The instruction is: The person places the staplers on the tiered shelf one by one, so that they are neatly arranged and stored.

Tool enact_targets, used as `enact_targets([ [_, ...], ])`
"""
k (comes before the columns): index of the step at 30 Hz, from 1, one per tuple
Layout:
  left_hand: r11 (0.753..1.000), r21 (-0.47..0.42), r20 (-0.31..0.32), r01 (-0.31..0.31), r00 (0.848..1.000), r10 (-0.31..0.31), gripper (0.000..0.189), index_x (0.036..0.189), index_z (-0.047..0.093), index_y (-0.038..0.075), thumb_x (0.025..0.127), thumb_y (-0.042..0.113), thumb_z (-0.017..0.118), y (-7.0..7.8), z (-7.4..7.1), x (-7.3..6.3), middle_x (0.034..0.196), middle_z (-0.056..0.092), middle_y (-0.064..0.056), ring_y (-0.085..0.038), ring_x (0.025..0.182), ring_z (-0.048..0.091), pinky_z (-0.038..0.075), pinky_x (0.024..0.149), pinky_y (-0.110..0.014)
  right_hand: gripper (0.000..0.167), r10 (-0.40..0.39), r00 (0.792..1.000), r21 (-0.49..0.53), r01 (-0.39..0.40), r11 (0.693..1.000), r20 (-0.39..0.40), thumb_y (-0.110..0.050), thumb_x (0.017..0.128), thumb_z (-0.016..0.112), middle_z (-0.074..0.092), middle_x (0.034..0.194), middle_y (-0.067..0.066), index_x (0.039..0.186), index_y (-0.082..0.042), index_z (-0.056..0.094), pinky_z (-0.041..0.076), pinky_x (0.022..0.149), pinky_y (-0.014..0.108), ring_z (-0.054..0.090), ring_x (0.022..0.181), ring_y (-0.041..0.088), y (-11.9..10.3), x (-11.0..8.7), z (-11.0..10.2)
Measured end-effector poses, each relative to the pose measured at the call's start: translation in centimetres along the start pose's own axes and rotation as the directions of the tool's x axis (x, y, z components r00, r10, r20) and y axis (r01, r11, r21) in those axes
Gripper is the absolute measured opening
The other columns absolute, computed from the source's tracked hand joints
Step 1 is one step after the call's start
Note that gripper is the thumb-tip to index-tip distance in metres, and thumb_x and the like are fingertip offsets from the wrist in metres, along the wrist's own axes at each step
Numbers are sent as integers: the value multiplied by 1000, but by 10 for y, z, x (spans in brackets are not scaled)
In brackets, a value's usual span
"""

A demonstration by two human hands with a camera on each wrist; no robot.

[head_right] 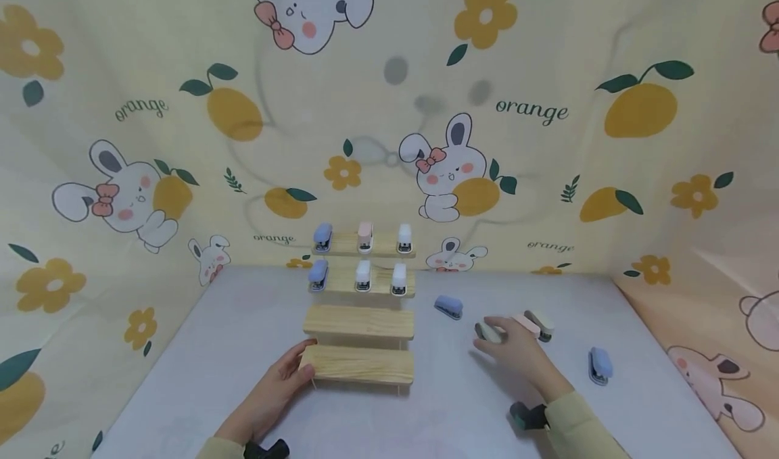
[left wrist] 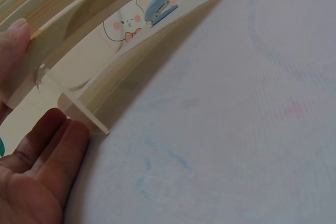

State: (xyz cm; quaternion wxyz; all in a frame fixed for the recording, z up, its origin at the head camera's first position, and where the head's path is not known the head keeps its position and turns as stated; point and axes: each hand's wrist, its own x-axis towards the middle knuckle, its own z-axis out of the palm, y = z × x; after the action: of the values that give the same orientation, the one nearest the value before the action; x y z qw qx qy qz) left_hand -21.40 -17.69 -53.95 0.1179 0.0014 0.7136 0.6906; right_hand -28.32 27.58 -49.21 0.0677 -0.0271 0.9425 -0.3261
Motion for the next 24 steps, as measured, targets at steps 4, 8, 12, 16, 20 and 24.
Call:
enact_targets([
  [4,1000,4,-5,17,1000,-16,76,151,32,14,89,43,66,1,0,-1,149,35,-20,-30,135,37,32,110,-41,71,42,999,60,-44,997,23,-45,83,75,52,129,19,137,-6,51,53,80,47,58,108,35,4,1,3],
  [8,1000,13,-4,-1,1000,1,75,151,32,13,90,43,65,4,0,1,148,36,-20,-32,135,37,33,110,-42,70,42,999,75,-42,996,6,-44,83,74,51,131,18,138,-8,50,53,79,45,57,107,32,5,2,3],
  [12,1000,6,-3,-25,1000,25,72,150,33,14,91,40,65,6,0,3,149,36,-20,-31,136,36,32,110,-40,69,22,1000,80,-20,997,-18,-46,84,73,46,137,21,138,-10,49,53,78,42,56,107,32,7,4,4],
  [16,1000,2,-13,3,1000,-3,73,150,33,16,90,43,65,4,1,2,150,34,-20,-30,136,36,30,111,-42,69,20,1000,128,-21,992,5,-45,84,74,46,136,19,138,-11,47,52,75,36,55,103,28,13,8,7],
  [20,1000,3,-15,29,999,-29,75,150,33,16,89,45,65,2,2,0,151,31,-21,-32,138,33,28,112,-46,70,24,999,165,-28,986,25,-42,83,75,48,134,15,138,-11,46,52,75,32,54,102,25,17,9,11],
  [24,1000,13,-18,28,999,-28,76,151,33,17,89,46,65,3,2,0,151,32,-22,-32,138,33,28,112,-46,71,18,1000,164,-18,986,0,-42,84,75,48,134,17,138,-7,45,52,75,33,55,103,26,14,8,13],
])
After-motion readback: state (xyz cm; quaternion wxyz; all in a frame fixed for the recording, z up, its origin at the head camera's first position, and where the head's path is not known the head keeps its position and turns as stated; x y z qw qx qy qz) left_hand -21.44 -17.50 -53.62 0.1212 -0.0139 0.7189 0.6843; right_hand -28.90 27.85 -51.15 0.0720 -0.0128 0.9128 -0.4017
